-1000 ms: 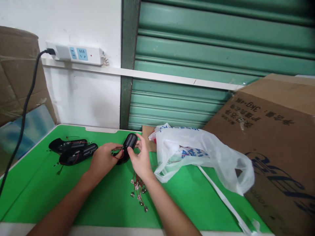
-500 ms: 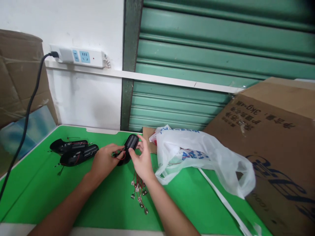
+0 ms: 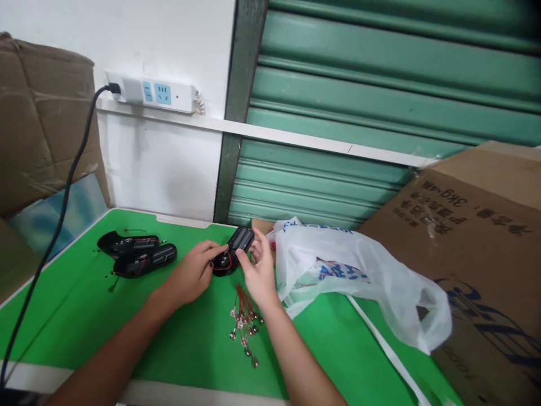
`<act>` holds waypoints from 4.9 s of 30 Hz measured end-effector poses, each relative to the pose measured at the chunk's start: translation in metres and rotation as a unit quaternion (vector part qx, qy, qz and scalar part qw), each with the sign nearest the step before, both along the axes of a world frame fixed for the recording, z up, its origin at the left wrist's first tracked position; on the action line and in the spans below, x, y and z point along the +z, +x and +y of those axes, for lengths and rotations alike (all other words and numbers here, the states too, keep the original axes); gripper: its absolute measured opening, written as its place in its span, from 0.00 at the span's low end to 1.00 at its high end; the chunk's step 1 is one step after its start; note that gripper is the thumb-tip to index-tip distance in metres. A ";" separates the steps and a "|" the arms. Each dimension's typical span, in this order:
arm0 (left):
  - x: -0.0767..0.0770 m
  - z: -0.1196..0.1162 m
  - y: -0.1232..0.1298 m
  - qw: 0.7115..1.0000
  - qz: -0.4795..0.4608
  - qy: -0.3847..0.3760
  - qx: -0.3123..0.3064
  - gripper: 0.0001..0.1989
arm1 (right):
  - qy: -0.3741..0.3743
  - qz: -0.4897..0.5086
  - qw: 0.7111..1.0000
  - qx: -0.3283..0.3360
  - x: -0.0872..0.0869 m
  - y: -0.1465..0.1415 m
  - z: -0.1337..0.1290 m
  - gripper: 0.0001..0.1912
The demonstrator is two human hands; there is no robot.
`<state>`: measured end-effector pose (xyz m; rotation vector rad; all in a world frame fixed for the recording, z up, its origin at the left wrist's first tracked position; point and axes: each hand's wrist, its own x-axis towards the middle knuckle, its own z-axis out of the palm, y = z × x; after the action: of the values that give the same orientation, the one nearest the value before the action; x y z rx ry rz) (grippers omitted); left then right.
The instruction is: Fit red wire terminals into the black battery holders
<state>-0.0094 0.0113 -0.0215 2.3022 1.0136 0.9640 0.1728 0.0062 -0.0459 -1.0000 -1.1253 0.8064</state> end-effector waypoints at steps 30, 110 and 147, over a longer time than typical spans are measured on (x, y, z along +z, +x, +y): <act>0.005 0.013 0.010 0.836 -0.341 -0.427 0.052 0.29 | 0.037 0.009 0.993 0.108 0.005 0.003 -0.007 0.36; 0.002 -0.003 0.018 0.826 -0.316 -0.464 0.054 0.19 | -0.028 0.042 0.990 0.129 0.013 0.017 -0.005 0.10; -0.004 -0.002 0.017 0.885 -0.212 -0.410 0.064 0.11 | 0.131 -0.380 0.914 0.059 0.020 0.016 -0.021 0.07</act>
<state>0.0078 0.0097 -0.0254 1.2748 1.1018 0.8127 0.1886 -0.0145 -0.0258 -1.0460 -1.9212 0.3250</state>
